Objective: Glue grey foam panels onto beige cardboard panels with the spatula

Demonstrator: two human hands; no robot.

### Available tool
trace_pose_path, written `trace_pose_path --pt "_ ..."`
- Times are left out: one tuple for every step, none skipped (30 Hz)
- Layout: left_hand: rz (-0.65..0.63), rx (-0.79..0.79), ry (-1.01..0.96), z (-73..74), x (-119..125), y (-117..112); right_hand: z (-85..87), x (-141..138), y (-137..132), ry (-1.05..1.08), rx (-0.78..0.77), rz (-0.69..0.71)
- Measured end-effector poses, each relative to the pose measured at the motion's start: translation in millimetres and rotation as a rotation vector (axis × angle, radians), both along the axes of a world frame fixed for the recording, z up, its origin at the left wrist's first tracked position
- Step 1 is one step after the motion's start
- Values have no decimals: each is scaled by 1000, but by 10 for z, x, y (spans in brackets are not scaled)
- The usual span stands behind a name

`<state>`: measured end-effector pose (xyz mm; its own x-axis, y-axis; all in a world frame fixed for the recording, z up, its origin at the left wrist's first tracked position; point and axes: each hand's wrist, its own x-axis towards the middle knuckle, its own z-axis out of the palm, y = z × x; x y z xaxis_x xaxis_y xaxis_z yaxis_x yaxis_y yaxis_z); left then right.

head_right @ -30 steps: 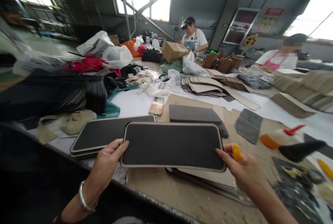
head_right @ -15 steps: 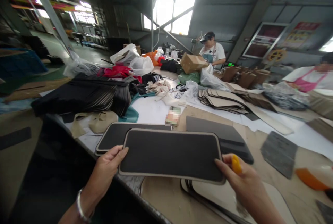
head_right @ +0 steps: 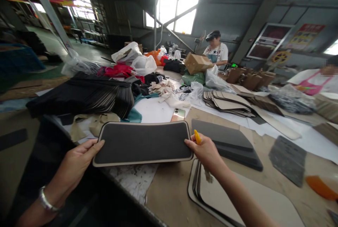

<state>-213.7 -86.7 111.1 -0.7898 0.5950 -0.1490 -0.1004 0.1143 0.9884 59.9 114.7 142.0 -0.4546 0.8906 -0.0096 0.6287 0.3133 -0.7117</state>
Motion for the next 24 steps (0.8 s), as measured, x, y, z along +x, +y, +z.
trace_pose_path --pt "5 -4 10 4 -40 0 6 -53 10 -11 7 6" --pt "7 -9 20 2 -78 -1 9 -100 18 -17 15 9" --pt "9 -16 29 -5 -112 -2 8 -141 25 -22 18 12" --pt "13 -23 40 -17 -144 -3 4 -177 32 -24 19 14" --pt "18 -29 51 -32 -174 -4 -4 -208 41 -25 16 18" --pt "22 -35 60 -48 -202 -4 -14 -236 50 -27 11 23" --pt "25 -40 67 -62 -227 -3 -24 -259 59 -28 4 29" --pt "25 -43 72 -74 -249 -1 -33 -280 67 -30 -6 34" --pt "21 -48 73 -80 -267 4 -41 -297 74 -32 -15 36" --pt "13 -54 76 -82 -283 10 -46 -311 79 -34 -28 37" --pt "3 -60 79 -78 -294 19 -47 -322 82 -36 -46 34" --pt "-11 -66 81 -71 -303 29 -46 -331 81 -36 -70 28" --pt "-27 -72 84 -61 -311 40 -42 -338 79 -34 -100 21" --pt "-43 -77 86 -51 -318 52 -36 -344 75 -28 -135 11" --pt "-57 -83 89 -42 -326 65 -29 -351 70 -17 -172 0" --pt "-69 -89 92 -35 -336 79 -23 -358 65 -2 -209 -9" --pt "-79 -97 94 -32 -349 96 -19 -366 61 13 -246 -16" --pt "-88 -106 97 -32 -364 115 -17 -376 58 28 -281 -21" --pt "-99 -117 99 -34 -381 135 -20 -387 57 43 -313 -24" --pt "-110 -130 101 -39 -400 156 -27 -400 59 51 -344 -28" --pt "-119 -146 107 -46 -420 174 -39 -413 63 52 -374 -34" --pt "-127 -165 116 -53 -440 188 -54 -426 70 45 -398 -41" --pt "-132 -185 129 -60 -461 193 -72 -438 79 30 -406 -48" --pt "-137 -204 145 -67 -481 188 -90 -448 87 4 -395 -49"
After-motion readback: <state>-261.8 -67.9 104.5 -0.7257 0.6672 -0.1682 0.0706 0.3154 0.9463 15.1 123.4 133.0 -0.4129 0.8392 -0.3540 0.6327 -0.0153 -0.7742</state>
